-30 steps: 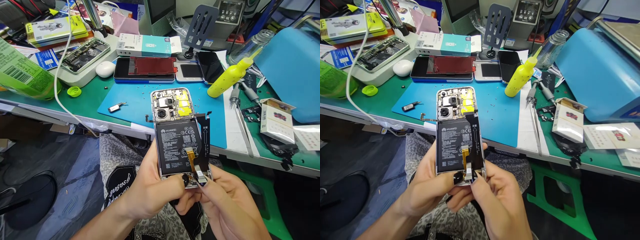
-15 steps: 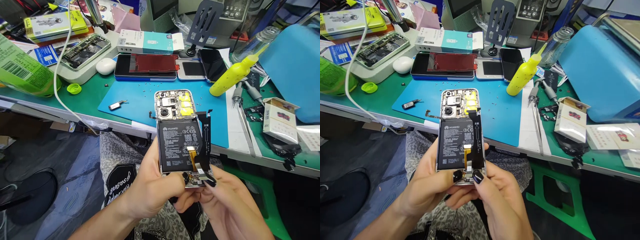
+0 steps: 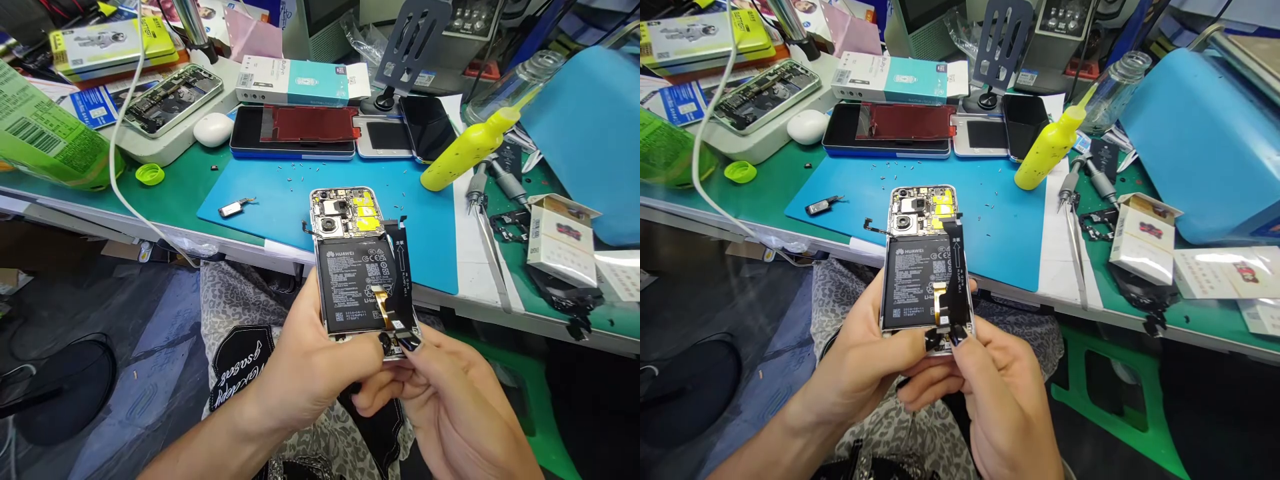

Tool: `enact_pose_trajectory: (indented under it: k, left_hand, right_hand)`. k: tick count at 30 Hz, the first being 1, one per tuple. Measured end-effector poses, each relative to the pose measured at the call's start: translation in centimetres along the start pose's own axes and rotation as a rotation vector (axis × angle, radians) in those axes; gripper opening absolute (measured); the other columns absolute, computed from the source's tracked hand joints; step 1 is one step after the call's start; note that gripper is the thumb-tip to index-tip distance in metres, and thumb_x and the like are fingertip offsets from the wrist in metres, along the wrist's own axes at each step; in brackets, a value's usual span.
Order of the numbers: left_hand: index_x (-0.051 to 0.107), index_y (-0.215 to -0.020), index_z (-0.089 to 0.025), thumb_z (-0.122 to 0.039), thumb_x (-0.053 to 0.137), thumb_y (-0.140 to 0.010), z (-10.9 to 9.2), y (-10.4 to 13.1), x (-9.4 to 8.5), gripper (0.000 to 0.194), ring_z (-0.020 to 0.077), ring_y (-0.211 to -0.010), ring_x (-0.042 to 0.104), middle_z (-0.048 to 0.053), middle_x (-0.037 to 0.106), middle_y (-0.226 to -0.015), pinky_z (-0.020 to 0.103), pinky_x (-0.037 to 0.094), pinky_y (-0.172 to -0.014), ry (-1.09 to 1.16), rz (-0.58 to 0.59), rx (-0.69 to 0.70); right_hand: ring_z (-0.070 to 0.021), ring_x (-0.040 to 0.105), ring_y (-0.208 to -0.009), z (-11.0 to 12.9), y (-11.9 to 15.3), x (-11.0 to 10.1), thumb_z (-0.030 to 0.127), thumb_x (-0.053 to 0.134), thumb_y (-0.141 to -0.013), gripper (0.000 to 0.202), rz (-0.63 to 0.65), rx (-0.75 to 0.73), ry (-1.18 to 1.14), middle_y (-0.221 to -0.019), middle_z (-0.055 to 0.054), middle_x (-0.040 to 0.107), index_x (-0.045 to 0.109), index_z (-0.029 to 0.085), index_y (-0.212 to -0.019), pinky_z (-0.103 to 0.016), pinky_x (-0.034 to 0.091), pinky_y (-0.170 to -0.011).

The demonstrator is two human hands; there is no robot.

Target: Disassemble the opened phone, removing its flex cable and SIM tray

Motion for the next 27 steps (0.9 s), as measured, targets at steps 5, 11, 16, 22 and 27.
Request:
enact_pose_trajectory:
  k: [5,11,16,22,27]
  left_hand:
    - [0.060,-0.107,-0.020,-0.023,0.081,-0.069,0.0,0.0,-0.1,0.044,0.0160,-0.080,0.064,0.008,0.068,-0.106,0.024,0.051,-0.066,-0.006,0.006,-0.013]
    - [0.057,-0.111,-0.017,-0.014,0.077,-0.068,0.2,0.0,-0.1,0.048,0.0078,-0.061,0.053,0.005,0.067,-0.088,0.019,0.043,-0.054,0.053,0.047,-0.094]
    - [0.057,-0.110,-0.017,-0.009,0.075,-0.065,0.2,-0.1,-0.1,0.049,0.0084,-0.064,0.054,0.005,0.066,-0.087,0.019,0.044,-0.057,0.074,0.040,-0.138]
    - [0.057,-0.107,-0.019,-0.017,0.080,-0.065,0.3,-0.1,-0.2,0.048,0.0136,-0.074,0.060,0.006,0.068,-0.095,0.023,0.047,-0.061,0.041,0.058,-0.047]
    - [0.055,-0.111,-0.018,-0.018,0.076,-0.073,0.0,-0.3,-0.1,0.043,0.0113,-0.070,0.058,0.004,0.067,-0.090,0.023,0.045,-0.063,0.075,0.127,-0.029]
  right_hand:
    - [-0.0170,0.072,-0.056,-0.2,-0.1,-0.2,0.028,0.063,-0.087,0.024,-0.010,-0.034,0.044,-0.060,-0.010,0.074,0.075,0.015,-0.071,-0.018,0.058,-0.059]
    - [-0.0175,0.072,-0.060,0.0,0.2,-0.2,0.027,0.060,-0.089,0.025,-0.027,-0.045,0.095,-0.064,-0.010,0.075,0.075,0.015,-0.074,-0.019,0.058,-0.059]
    - [-0.0188,0.071,-0.060,0.0,0.1,-0.1,0.030,0.062,-0.089,0.022,-0.064,-0.066,0.128,-0.065,-0.010,0.075,0.075,0.015,-0.078,-0.023,0.059,-0.060]
    - [-0.0195,0.071,-0.067,-0.5,0.1,-1.5,0.034,0.063,-0.090,0.021,0.005,-0.049,0.094,-0.073,-0.008,0.076,0.076,0.018,-0.085,-0.025,0.059,-0.067]
    - [-0.0222,0.069,-0.071,0.5,-0.1,-3.5,0.042,0.059,-0.091,0.030,-0.004,-0.081,0.353,-0.075,-0.008,0.074,0.076,0.019,-0.082,-0.027,0.058,-0.069]
Point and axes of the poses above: each hand's wrist, its own y-axis away from the middle knuckle, its own x-axis out of the palm, z = x × y, the point moved 3 cm from there along -y, towards the middle knuckle
